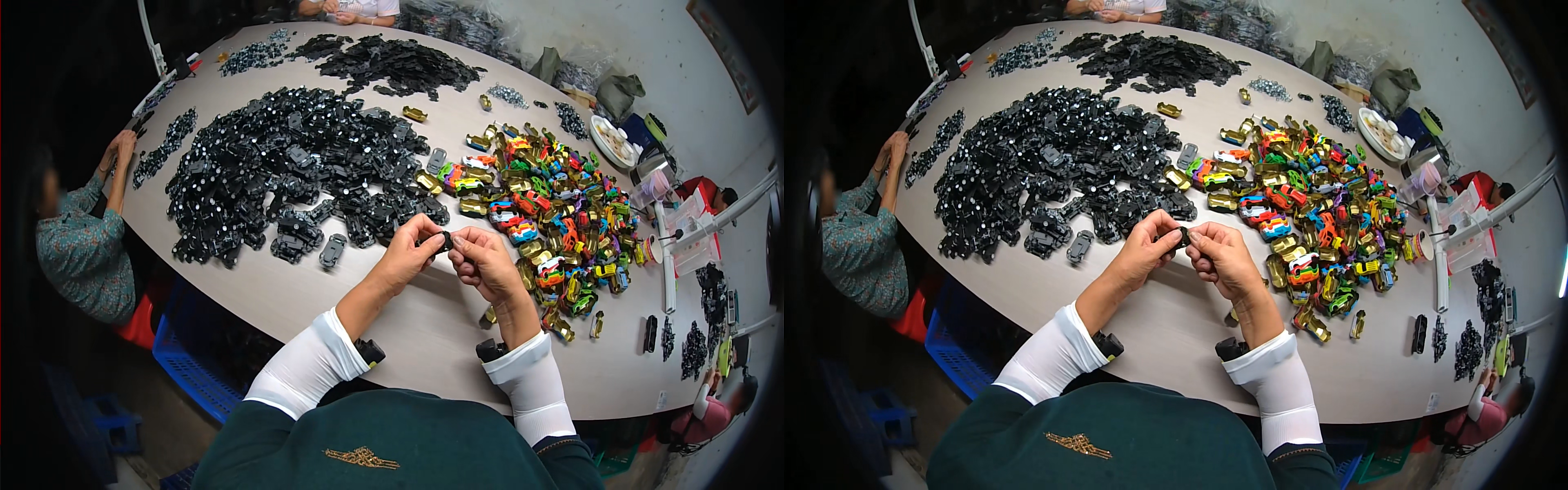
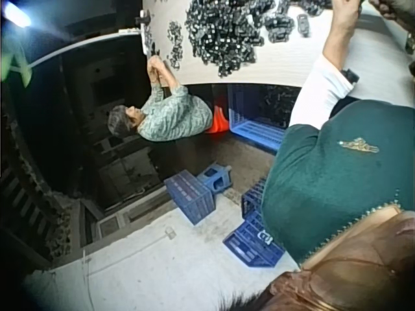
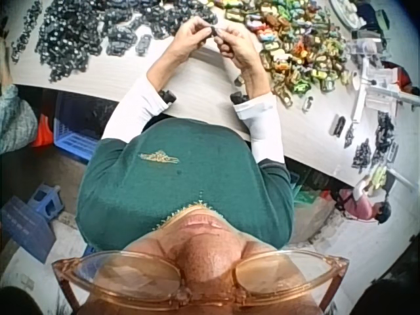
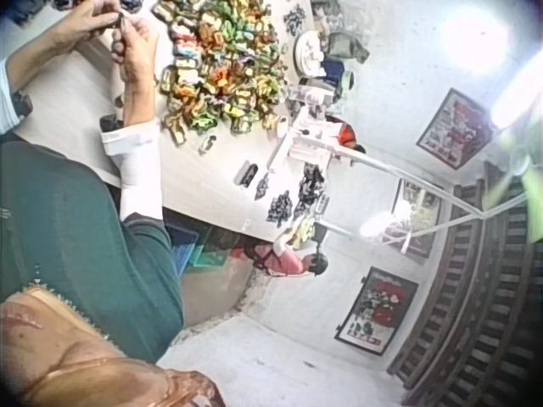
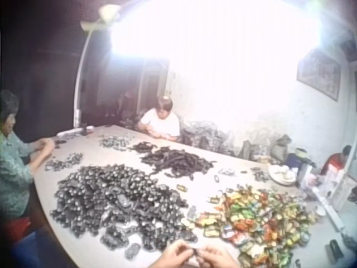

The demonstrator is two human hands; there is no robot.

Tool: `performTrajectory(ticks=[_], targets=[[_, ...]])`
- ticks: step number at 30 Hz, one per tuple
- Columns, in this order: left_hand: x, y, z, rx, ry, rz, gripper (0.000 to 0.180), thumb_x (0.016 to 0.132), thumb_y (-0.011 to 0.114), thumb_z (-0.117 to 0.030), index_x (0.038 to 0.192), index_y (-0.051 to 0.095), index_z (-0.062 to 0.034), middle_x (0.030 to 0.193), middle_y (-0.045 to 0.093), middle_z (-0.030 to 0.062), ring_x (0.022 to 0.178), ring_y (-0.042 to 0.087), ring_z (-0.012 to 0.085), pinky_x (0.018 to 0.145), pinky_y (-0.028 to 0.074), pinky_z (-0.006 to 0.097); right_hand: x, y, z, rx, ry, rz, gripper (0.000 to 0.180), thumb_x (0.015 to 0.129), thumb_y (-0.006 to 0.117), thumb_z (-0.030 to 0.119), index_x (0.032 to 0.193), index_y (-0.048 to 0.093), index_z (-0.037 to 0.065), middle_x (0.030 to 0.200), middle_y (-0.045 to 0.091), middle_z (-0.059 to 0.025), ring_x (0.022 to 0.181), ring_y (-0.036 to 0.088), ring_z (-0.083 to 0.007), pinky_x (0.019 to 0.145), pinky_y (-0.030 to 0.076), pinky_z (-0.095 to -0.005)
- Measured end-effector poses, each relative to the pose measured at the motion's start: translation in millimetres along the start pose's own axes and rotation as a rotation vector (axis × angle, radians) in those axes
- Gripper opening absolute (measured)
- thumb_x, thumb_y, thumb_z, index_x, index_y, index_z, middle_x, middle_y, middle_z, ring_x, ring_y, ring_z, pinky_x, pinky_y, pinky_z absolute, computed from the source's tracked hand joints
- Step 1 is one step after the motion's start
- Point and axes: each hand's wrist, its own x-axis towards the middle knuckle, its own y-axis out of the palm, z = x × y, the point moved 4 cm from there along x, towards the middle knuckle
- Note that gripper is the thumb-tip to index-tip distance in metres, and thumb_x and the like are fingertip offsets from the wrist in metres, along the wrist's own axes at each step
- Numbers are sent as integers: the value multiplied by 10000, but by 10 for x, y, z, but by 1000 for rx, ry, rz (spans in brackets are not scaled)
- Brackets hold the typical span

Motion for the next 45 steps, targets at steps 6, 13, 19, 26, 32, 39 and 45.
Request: performTrajectory(ticks=[6, 13, 19, 26, 32, 39, 45], targets=[[25, -30, 17, 234, 186, -55, 97, 905, 604, -118, 924, 535, -53, 826, 564, -7, 640, 510, 75, 545, 405, 217, 0, 22, -16, -156, -56, -42, 102, 923, 581, 119, 908, 573, 19, 635, 556, -1, 456, 423, -39, 372, 290, -181], [-47, 55, -102, 654, 283, -172, 108, 876, 593, -75, 906, 538, 13, 801, 613, 92, 732, 566, 154, 668, 462, 312, 123, -163, -162, -611, -247, -150, 119, 927, 552, 96, 922, 624, 1, 613, 526, 34, 456, 402, -24, 383, 285, -190], [-38, -6, -106, 623, 229, -202, 117, 872, 600, -85, 899, 541, 13, 803, 618, 101, 732, 576, 167, 669, 462, 312, 24, -36, -59, -304, -52, -95, 123, 939, 544, 96, 921, 623, 3, 615, 525, 39, 450, 388, -17, 381, 278, -187], [-73, 15, -110, 650, 263, -238, 114, 869, 603, -77, 896, 536, 11, 800, 625, 115, 715, 584, 180, 655, 464, 319, 56, -24, -110, -387, -124, -147, 118, 915, 551, 55, 873, 636, -16, 597, 537, 26, 479, 415, -29, 412, 306, -202], [-93, 36, -95, 731, 283, -276, 111, 867, 599, -68, 897, 527, 10, 766, 623, 124, 661, 586, 209, 613, 458, 344, 117, -62, -223, -570, -304, -183, 158, 930, 533, 68, 816, 624, 9, 586, 520, 38, 458, 408, -27, 389, 293, -202], [-130, 93, -58, 792, 393, -354, 113, 875, 586, -68, 905, 511, 11, 761, 609, 150, 652, 578, 288, 609, 456, 374, 84, 13, -198, -418, -157, -225, 132, 916, 537, 45, 831, 614, -21, 599, 544, 12, 489, 449, -44, 422, 340, -210], [-96, 45, -3, 612, 337, -381, 132, 889, 581, -79, 971, 532, 12, 814, 626, 133, 729, 615, 229, 658, 475, 346, 89, -22, -187, -107, -84, -138, 102, 936, 550, 88, 917, 605, 4, 610, 537, 11, 439, 391, -27, 370, 282, -189]])
